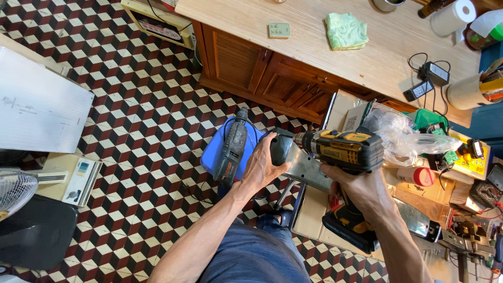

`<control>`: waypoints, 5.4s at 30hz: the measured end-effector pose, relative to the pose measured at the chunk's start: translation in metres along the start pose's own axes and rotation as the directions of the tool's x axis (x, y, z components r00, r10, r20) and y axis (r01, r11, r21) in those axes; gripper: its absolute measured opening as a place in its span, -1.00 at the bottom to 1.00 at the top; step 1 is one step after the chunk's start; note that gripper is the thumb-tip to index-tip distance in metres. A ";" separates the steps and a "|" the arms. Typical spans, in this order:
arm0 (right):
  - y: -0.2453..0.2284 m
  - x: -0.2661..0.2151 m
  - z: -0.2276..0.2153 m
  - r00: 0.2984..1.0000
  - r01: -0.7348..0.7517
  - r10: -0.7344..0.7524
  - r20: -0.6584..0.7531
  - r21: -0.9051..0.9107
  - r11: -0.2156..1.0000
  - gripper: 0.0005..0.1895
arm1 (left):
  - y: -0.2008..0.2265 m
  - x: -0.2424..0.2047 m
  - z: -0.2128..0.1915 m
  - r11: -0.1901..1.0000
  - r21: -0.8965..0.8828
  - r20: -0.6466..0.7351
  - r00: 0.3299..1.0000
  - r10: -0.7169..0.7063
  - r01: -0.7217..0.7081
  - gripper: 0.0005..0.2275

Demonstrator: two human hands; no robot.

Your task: The person uses a cordless drill to remove screws from a long metal part, then uses a screwdriver to unscrew additional fasteners. They inspect the part with a small flashlight and a handheld device, and briefly handle a small bottle before continuing to remove screws.

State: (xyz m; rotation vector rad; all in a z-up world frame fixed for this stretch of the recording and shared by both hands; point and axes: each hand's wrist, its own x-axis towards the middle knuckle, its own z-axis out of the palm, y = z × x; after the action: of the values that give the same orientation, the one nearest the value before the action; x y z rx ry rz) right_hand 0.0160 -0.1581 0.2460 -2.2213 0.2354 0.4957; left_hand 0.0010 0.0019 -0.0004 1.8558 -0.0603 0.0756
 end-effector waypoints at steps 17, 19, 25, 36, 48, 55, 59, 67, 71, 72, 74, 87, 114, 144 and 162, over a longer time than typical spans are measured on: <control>-0.007 0.018 -0.007 0.994 0.066 -0.046 0.099 -0.204 0.977 -0.63 | 0.011 0.003 -0.001 0.987 -0.070 0.042 0.989 -0.140 0.142 -0.14; -0.020 0.033 -0.014 0.977 0.190 -0.162 0.137 -0.224 0.956 -0.57 | 0.015 0.004 -0.001 0.981 -0.056 0.036 0.982 -0.186 0.188 -0.19; -0.057 0.047 -0.017 0.973 0.043 0.023 0.229 -0.277 0.960 -0.70 | 0.020 0.003 -0.003 0.997 0.004 -0.068 0.995 -0.077 0.078 -0.23; -0.071 0.037 -0.009 0.978 -0.031 0.094 0.187 -0.314 0.949 -0.73 | 0.018 0.003 0.001 0.997 -0.001 -0.063 0.995 -0.078 0.079 -0.24; -0.065 0.044 -0.010 0.976 -0.068 0.139 0.167 -0.371 0.926 -0.65 | 0.016 0.006 -0.003 1.000 -0.001 -0.075 0.997 0.009 -0.009 -0.31; -0.079 0.044 -0.012 0.978 -0.070 0.157 0.139 -0.491 0.868 -0.64 | 0.016 0.017 -0.003 1.000 0.028 -0.112 0.994 0.001 0.002 -0.39; -0.083 0.042 -0.010 0.976 -0.079 0.165 0.142 -0.478 0.875 -0.64 | 0.016 0.022 -0.007 0.989 -0.036 -0.052 0.988 -0.143 0.141 -0.57; -0.076 0.042 -0.010 0.977 -0.091 0.163 0.136 -0.428 0.899 -0.69 | 0.008 0.035 -0.008 0.995 0.097 -0.190 0.982 0.020 -0.001 -0.80; -0.068 0.042 -0.011 0.980 0.010 0.046 0.194 -0.280 0.960 -0.68 | 0.004 0.042 -0.008 0.976 0.208 -0.138 0.990 -0.033 0.062 -0.82; -0.067 0.042 -0.011 0.981 0.004 0.056 0.187 -0.306 0.952 -0.67 | 0.003 0.043 -0.009 0.983 0.183 -0.146 0.989 0.008 0.019 -0.82; -0.064 0.040 -0.011 0.982 -0.010 0.069 0.178 -0.312 0.950 -0.65 | 0.002 0.043 -0.014 0.989 0.132 -0.162 0.983 0.087 -0.065 -0.80; 0.032 -0.086 -0.062 0.945 -0.118 0.193 -0.264 0.274 0.954 -0.69 | 0.066 0.046 -0.046 0.978 0.160 -0.198 0.967 0.163 -0.132 -0.82; 0.322 -0.203 -0.102 0.640 -0.604 0.747 -0.180 0.482 0.634 -0.72 | -0.134 -0.119 0.346 0.401 -0.499 0.302 0.588 -0.750 0.768 -0.85; 0.060 -0.029 -0.020 0.955 -0.248 0.279 -0.099 0.245 0.937 -0.71 | 0.063 0.062 0.003 0.502 0.611 0.702 0.712 0.012 -0.611 -0.04; 0.054 0.019 -0.010 0.965 -0.259 0.262 0.012 -0.119 0.959 -0.57 | 0.049 0.005 -0.030 0.938 0.054 0.213 0.914 -0.347 0.343 0.09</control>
State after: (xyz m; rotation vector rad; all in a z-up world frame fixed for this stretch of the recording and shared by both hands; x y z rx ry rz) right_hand 0.0178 -0.2011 0.2063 -2.3067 0.5006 0.6983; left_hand 0.0012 0.0172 0.0557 1.8569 0.1166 -0.3776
